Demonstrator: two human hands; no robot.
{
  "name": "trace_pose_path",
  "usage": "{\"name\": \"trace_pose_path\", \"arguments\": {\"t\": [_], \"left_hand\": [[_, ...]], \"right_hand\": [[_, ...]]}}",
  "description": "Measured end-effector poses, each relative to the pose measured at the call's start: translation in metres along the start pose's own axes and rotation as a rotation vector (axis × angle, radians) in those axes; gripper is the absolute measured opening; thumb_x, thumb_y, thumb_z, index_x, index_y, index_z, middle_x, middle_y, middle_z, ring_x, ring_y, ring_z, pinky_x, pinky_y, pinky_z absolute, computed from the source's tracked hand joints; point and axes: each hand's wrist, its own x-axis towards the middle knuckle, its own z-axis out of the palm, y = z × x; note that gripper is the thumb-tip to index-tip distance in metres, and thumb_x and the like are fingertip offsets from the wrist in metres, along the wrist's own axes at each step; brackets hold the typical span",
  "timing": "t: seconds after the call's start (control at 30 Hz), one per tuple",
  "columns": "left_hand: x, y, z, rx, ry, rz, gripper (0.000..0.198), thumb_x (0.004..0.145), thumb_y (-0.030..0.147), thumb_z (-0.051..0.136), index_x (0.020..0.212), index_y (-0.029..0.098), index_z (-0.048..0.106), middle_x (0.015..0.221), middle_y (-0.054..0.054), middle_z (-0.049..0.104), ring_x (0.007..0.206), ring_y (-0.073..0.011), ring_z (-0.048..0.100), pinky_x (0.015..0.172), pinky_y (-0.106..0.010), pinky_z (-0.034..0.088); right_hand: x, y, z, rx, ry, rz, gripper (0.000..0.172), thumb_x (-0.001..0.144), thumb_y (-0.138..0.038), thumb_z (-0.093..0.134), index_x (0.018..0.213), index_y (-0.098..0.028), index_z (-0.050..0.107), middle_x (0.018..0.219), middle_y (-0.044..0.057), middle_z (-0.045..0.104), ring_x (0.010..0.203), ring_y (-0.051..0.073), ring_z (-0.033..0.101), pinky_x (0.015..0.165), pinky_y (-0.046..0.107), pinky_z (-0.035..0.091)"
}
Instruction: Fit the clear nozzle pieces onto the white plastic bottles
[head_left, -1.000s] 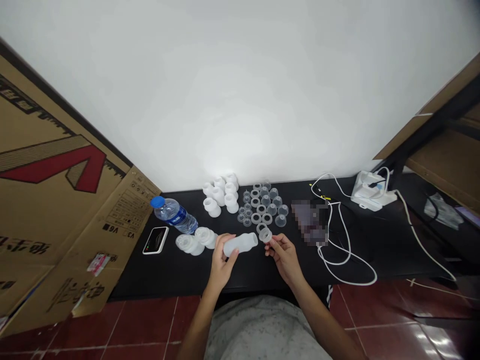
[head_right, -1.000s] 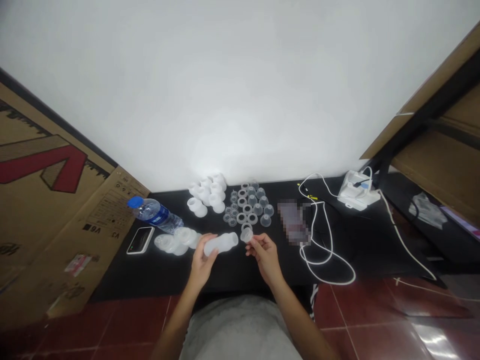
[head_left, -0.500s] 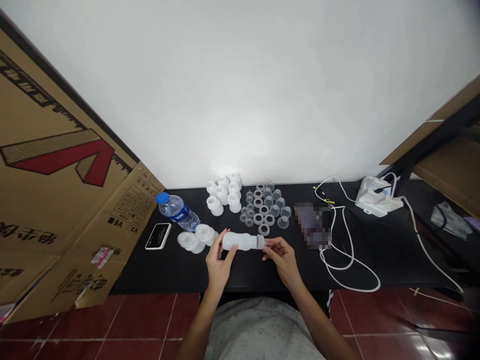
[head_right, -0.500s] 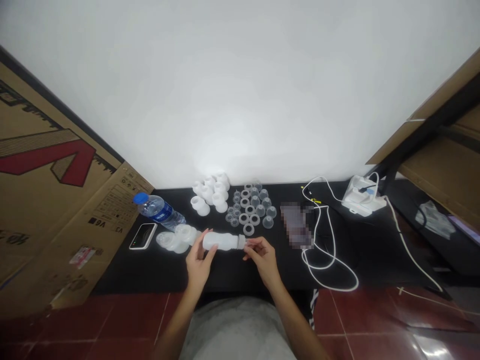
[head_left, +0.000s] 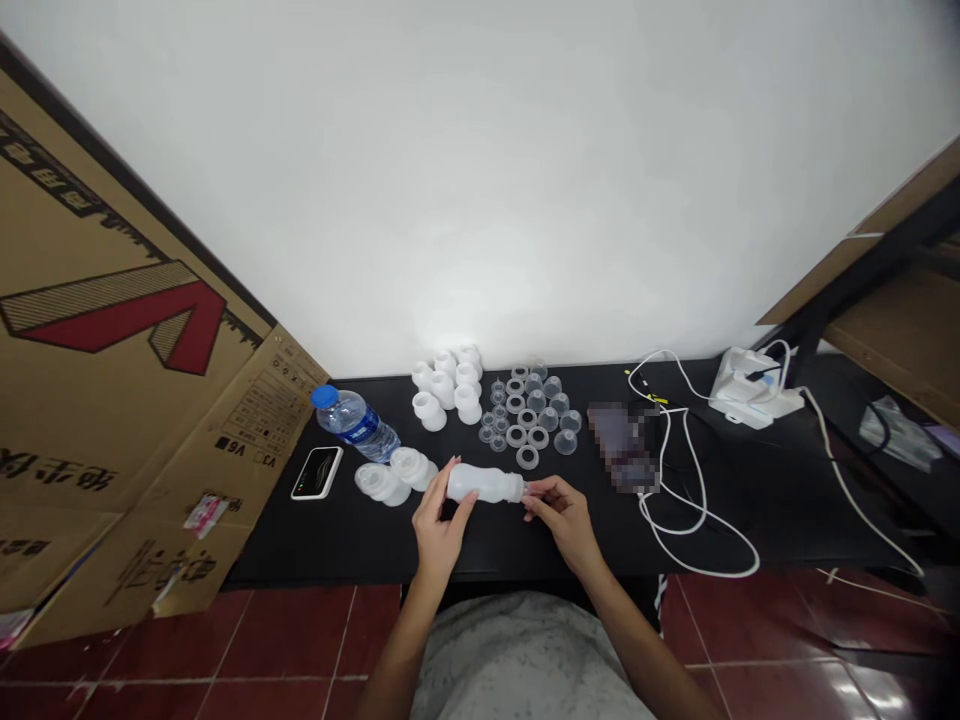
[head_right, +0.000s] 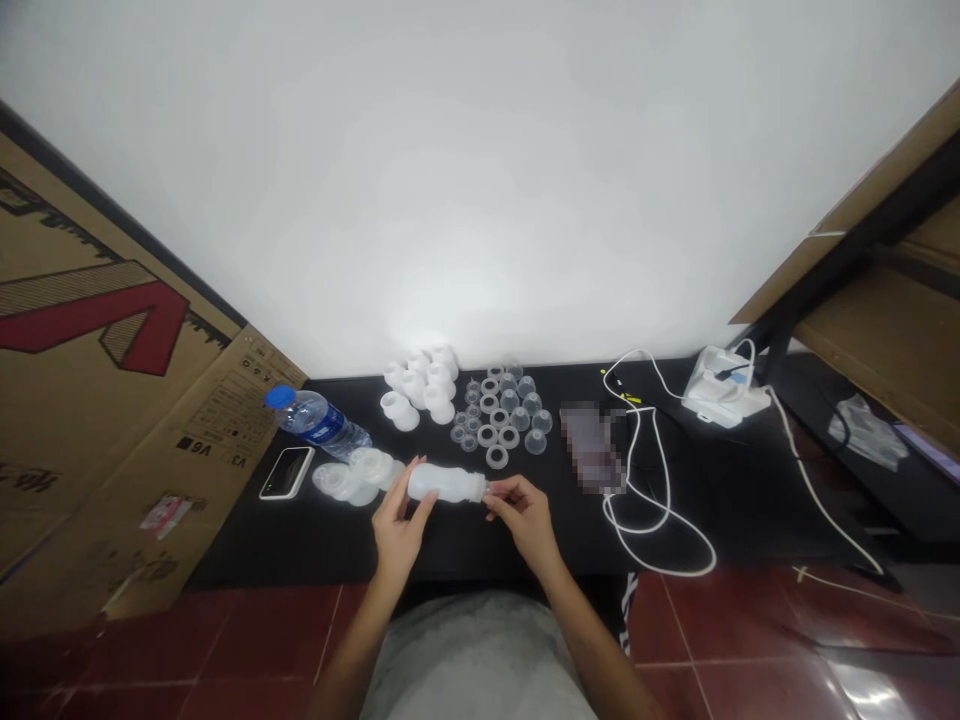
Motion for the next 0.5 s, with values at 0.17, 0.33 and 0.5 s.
{"name": "trace_pose_path", "arguments": {"t": [0.17,0.33,0.5], "left_hand": [[0.0003,-0.0021,-0.0008,0.014,-0.009,-0.010,0.047,0.099,0.042,0.074,0.142,0.022,0.071,0.144,-0.014,0.073,0.131,-0.0325,0.072,0.112,-0.048,0.060],[-0.0001,0.0002,-0.0014,-0.010,-0.078,-0.012,0.049,0.099,0.043,0.073,0.144,0.022,0.070,0.142,-0.013,0.075,0.130,-0.0322,0.073,0.110,-0.046,0.061],[-0.0015,0.0056,-0.0022,-0.049,-0.118,-0.040,0.050,0.098,0.044,0.075,0.142,0.021,0.070,0.140,-0.014,0.075,0.128,-0.0319,0.074,0.103,-0.043,0.065]], "right_hand": [[0.0002,0.0000,-0.0007,-0.023,-0.008,0.005,0.032,0.080,-0.044,0.095,0.091,-0.020,0.077,0.080,0.002,0.076,0.063,0.017,0.069,0.063,0.030,0.058],[-0.0028,0.0008,0.0003,-0.145,-0.047,0.038,0.052,0.097,-0.064,0.072,0.069,-0.020,0.066,0.060,-0.001,0.064,0.049,0.013,0.057,0.049,0.025,0.045],[-0.0072,0.0026,0.0032,-0.285,-0.015,0.001,0.070,0.106,-0.070,0.051,0.056,-0.021,0.056,0.049,-0.002,0.050,0.044,0.011,0.046,0.045,0.024,0.034]]}}
